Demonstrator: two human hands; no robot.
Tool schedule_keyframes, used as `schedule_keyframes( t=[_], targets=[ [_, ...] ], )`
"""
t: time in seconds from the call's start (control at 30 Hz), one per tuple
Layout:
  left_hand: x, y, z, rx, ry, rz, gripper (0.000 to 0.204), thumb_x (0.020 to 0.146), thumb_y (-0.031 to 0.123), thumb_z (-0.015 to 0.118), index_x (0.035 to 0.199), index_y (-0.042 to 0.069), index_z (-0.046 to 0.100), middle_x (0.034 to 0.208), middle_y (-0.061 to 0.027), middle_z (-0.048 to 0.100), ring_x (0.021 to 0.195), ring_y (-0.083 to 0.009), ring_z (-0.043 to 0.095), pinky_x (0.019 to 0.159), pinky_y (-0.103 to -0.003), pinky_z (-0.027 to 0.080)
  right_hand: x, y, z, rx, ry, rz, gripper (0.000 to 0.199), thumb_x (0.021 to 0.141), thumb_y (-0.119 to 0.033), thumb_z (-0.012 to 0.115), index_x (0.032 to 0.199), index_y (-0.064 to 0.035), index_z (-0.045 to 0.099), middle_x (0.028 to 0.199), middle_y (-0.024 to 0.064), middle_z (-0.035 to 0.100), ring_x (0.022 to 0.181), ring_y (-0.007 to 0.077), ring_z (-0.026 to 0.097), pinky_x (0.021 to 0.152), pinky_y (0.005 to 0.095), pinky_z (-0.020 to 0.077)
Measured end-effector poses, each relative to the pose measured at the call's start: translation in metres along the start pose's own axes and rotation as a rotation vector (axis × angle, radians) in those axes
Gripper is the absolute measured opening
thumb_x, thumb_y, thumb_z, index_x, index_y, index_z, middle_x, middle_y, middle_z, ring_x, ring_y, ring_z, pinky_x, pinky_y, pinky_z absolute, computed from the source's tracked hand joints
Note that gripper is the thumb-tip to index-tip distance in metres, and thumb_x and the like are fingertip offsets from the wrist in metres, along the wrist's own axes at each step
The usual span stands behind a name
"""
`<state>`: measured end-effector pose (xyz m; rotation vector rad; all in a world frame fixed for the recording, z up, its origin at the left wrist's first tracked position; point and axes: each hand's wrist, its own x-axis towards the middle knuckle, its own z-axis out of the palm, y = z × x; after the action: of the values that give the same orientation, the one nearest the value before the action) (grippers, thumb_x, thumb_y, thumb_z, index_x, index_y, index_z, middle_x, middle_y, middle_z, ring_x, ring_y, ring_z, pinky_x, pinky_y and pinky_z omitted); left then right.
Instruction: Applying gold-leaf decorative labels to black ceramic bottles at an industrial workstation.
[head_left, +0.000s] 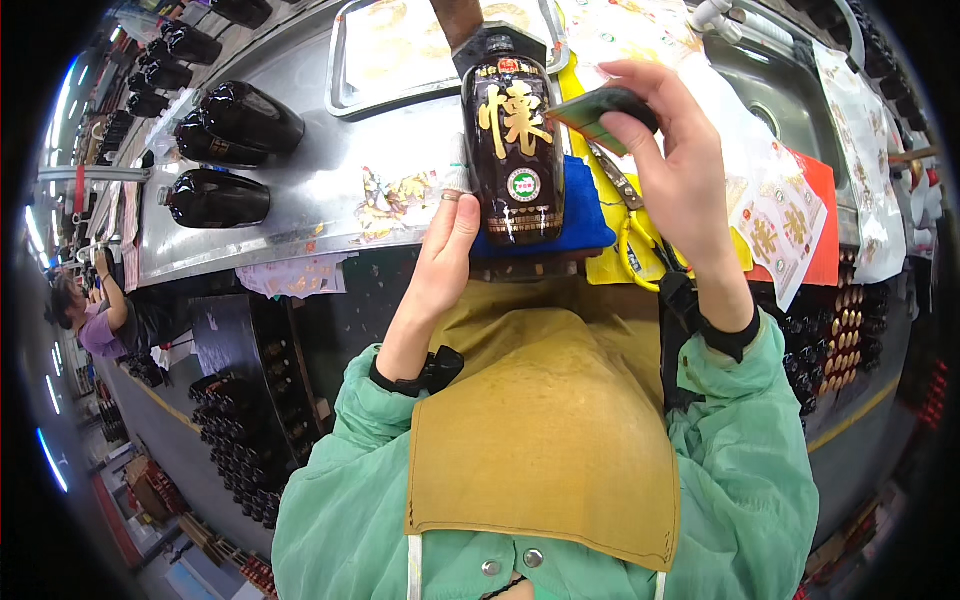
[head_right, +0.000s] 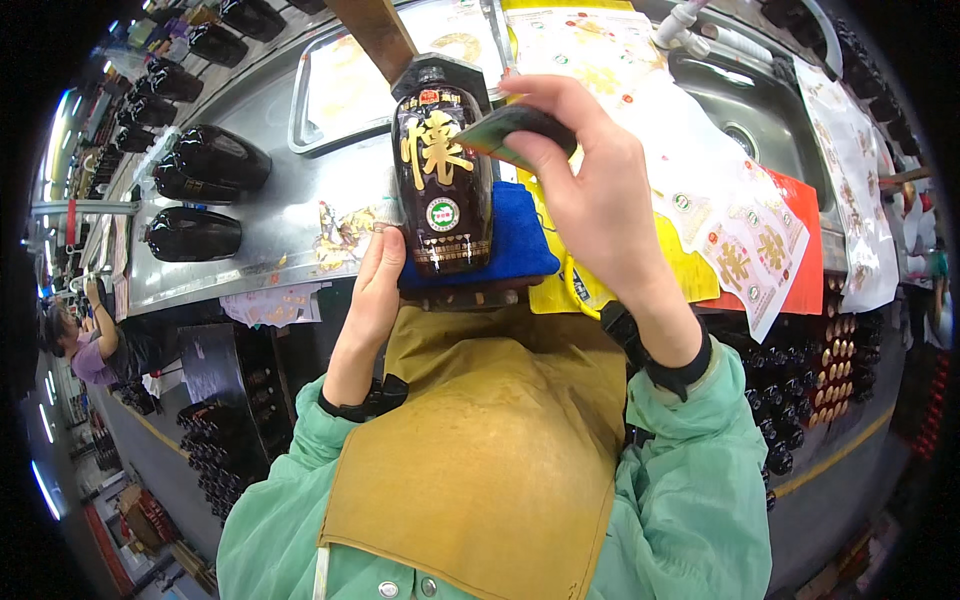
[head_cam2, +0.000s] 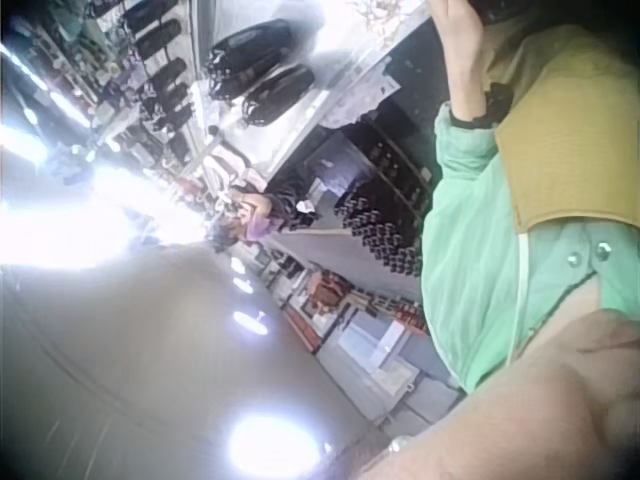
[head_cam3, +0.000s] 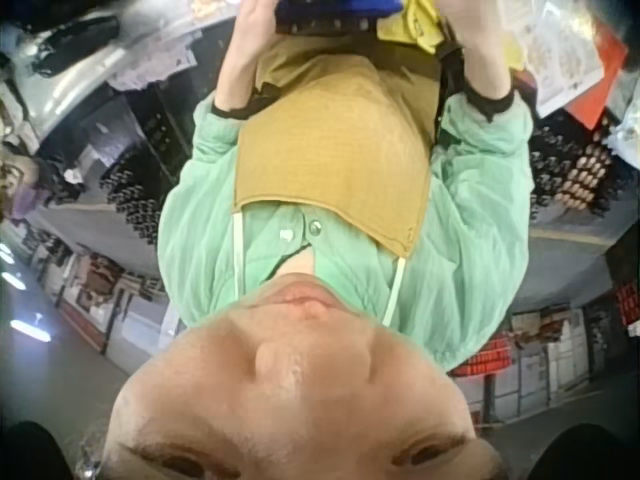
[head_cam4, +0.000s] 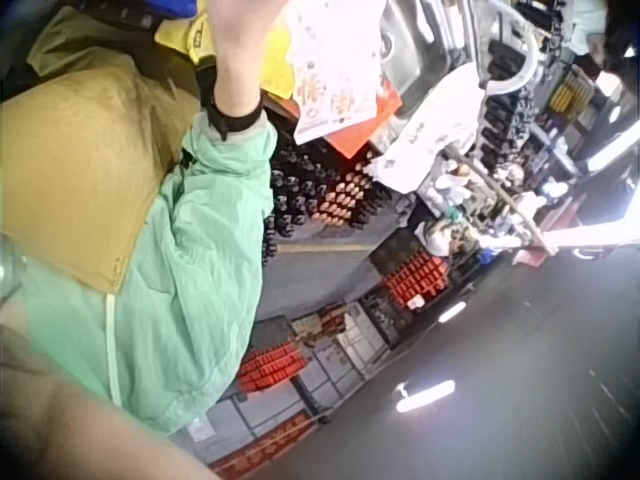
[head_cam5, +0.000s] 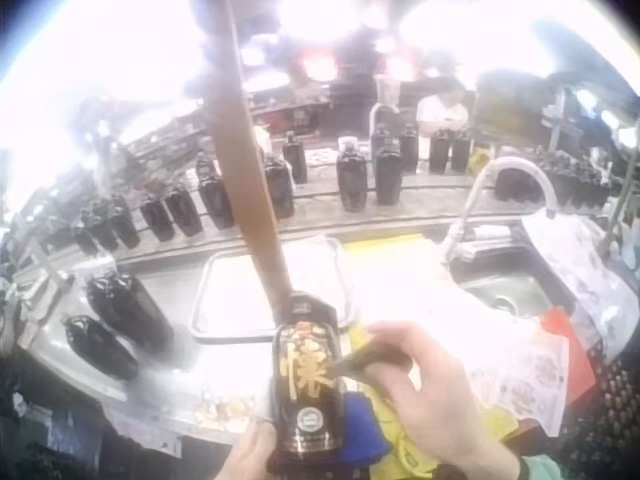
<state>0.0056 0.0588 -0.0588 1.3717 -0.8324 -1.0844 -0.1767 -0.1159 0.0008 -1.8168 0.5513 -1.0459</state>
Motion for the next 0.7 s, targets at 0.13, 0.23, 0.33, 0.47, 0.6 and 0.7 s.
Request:
schedule_keyframes(
  t=[0.13,0.23,0.33,0.47,0.6,0.7],
  targets=[
    [-0.001,-0.002,-0.002,-0.073,-0.051,0.035,0.088,0.108,0.067,0.016,0.162,-0.001,0.029,0.157,-0.0131,0.045,0.144,-0.0223,0.041,0.122,-0.037,0.028,-0.007,-0.025,0.018,-0.556,-0.224,-0.529,0.014,0.088,-0.01,0.066,0.1,-0.0076,0.073,0.099,0.0018,0.073,0.093,0.0161,0.068,0.084,0.0326,0.0511],
    [0.0,-0.001,0.0,-0.113,0.008,0.011,0.111,0.096,0.083,0.006,0.163,-0.003,0.024,0.162,-0.0169,0.038,0.15,-0.0258,0.035,0.126,-0.039,0.023,-0.028,-0.044,0.03,-0.503,-0.253,-0.773,0.022,0.078,-0.008,0.073,0.099,-0.0131,0.076,0.105,-0.002,0.076,0.085,0.0136,0.067,0.077,0.0322,0.0486],
    [-0.002,0.003,0.003,-0.096,-0.041,0.043,0.123,0.088,0.09,0.001,0.164,-0.005,0.014,0.168,-0.0193,0.028,0.155,-0.0275,0.027,0.128,-0.04,0.017,-0.038,-0.044,0.029,-0.387,-0.647,-0.697,0.023,0.078,-0.015,0.073,0.101,-0.0131,0.076,0.104,-0.0016,0.075,0.083,0.013,0.066,0.077,0.032,0.0472],
    [-0.013,0.003,0.016,0.015,0.113,0.104,0.131,0.081,0.096,0.001,0.166,-0.002,0.012,0.165,-0.0219,0.034,0.154,-0.0303,0.028,0.128,-0.042,0.014,-0.039,-0.029,0.023,-0.61,-0.306,-0.468,0.025,0.078,-0.017,0.07,0.102,-0.0138,0.078,0.104,-0.0029,0.076,0.087,0.0148,0.068,0.08,0.0324,0.0464],
    [-0.027,-0.002,0.019,0.167,0.134,0.245,0.141,0.073,0.102,0.005,0.164,-0.005,0.02,0.161,-0.0248,0.038,0.149,-0.0312,0.038,0.124,-0.044,0.026,-0.05,-0.029,0.033,-0.277,-0.388,-0.566,0.022,0.081,-0.013,0.073,0.103,-0.0103,0.073,0.102,0.0001,0.073,0.082,0.0177,0.064,0.072,0.0311,0.0513],
    [-0.03,-0.005,0.022,0.386,0.075,0.373,0.124,0.089,0.092,0.01,0.16,-0.007,0.03,0.157,-0.0271,0.045,0.142,-0.0333,0.049,0.118,-0.047,0.036,-0.048,-0.024,0.037,-0.056,-0.026,0.037,0.026,0.09,-0.003,0.072,0.115,-0.0022,0.066,0.102,0.0139,0.07,0.091,0.0302,0.069,0.08,0.0373,0.0549]
  ],
)
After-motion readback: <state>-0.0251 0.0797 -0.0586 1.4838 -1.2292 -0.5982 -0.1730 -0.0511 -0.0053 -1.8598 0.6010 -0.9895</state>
